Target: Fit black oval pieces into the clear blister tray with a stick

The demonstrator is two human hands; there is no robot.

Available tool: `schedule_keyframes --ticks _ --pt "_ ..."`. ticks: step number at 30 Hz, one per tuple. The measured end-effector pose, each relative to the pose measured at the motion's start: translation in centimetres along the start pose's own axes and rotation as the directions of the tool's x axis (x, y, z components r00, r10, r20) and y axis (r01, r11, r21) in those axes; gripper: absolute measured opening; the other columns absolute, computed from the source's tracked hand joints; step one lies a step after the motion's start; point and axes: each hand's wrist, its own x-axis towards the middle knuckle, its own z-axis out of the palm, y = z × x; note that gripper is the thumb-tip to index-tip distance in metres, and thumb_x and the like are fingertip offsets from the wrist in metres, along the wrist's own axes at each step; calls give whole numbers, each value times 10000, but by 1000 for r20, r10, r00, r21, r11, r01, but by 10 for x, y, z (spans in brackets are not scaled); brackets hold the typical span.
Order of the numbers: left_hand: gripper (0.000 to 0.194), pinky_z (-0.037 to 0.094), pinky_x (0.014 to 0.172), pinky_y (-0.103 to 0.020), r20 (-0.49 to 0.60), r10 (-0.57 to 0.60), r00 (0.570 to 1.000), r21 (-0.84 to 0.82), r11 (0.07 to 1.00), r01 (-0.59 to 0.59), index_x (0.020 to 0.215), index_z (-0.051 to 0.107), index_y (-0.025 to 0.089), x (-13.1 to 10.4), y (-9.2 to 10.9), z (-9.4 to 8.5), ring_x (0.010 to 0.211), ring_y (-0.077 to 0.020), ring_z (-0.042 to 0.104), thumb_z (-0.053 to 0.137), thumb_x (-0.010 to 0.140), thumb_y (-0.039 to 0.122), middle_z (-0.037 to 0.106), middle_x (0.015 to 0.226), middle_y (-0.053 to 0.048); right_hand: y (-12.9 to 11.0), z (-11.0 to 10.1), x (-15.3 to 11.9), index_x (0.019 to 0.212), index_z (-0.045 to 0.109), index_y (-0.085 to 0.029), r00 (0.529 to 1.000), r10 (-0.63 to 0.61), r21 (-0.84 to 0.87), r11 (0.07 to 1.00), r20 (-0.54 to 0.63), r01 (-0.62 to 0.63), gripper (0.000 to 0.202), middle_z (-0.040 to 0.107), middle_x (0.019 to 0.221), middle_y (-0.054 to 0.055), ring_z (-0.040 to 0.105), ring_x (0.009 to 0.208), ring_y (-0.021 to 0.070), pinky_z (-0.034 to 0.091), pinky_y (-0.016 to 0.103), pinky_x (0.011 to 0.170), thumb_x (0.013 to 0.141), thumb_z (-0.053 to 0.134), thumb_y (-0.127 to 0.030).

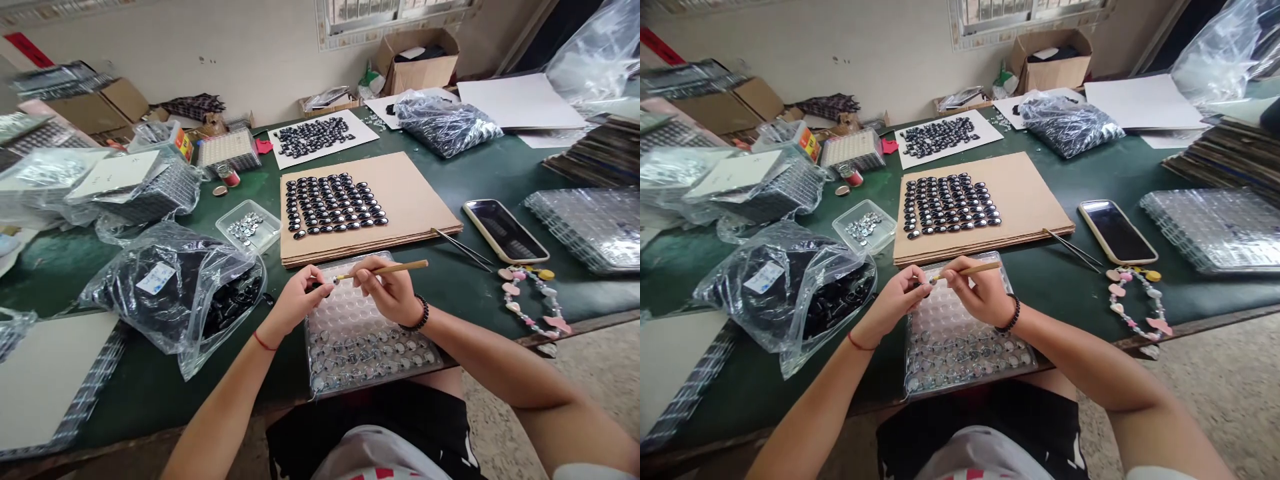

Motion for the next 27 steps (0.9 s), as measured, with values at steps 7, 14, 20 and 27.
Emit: schedule_keyframes --ticks 7,14,20,27 --pt "263 369 498 -190 12 137 991 278 951 -134 732 587 143 -2 -2 4 502 -84 482 572 731 406 525 547 24 -1 0 0 806 543 -159 998 -24 -119 992 62 32 134 554 658 8 469 487 71 376 196 460 869 437 -210" --pt "336 406 492 -204 61 115 992 315 940 -128 909 604 152 -1 -3 2 491 -91 501 594 703 418 613 708 -10 -4 1 2 791 539 -161 971 -67 -278 952 228 131 151 580 653 20 511 570 110 382 230 543 869 422 -215" --pt "287 395 526 -211 76 160 984 390 904 -177 852 624 158 -2 -5 3 510 -104 516 505 774 408 636 686 -12 -6 0 1 794 538 -169 973 -104 -255 954 207 157 141 590 656 13 514 559 103 376 219 537 868 423 -203" --pt "252 384 567 -215 70 179 981 430 882 -191 755 615 151 -2 -2 3 590 -123 521 502 777 376 620 648 -6 -8 0 1 802 543 -163 968 -111 -262 950 225 170 139 589 648 19 517 561 111 384 231 539 863 422 -193"
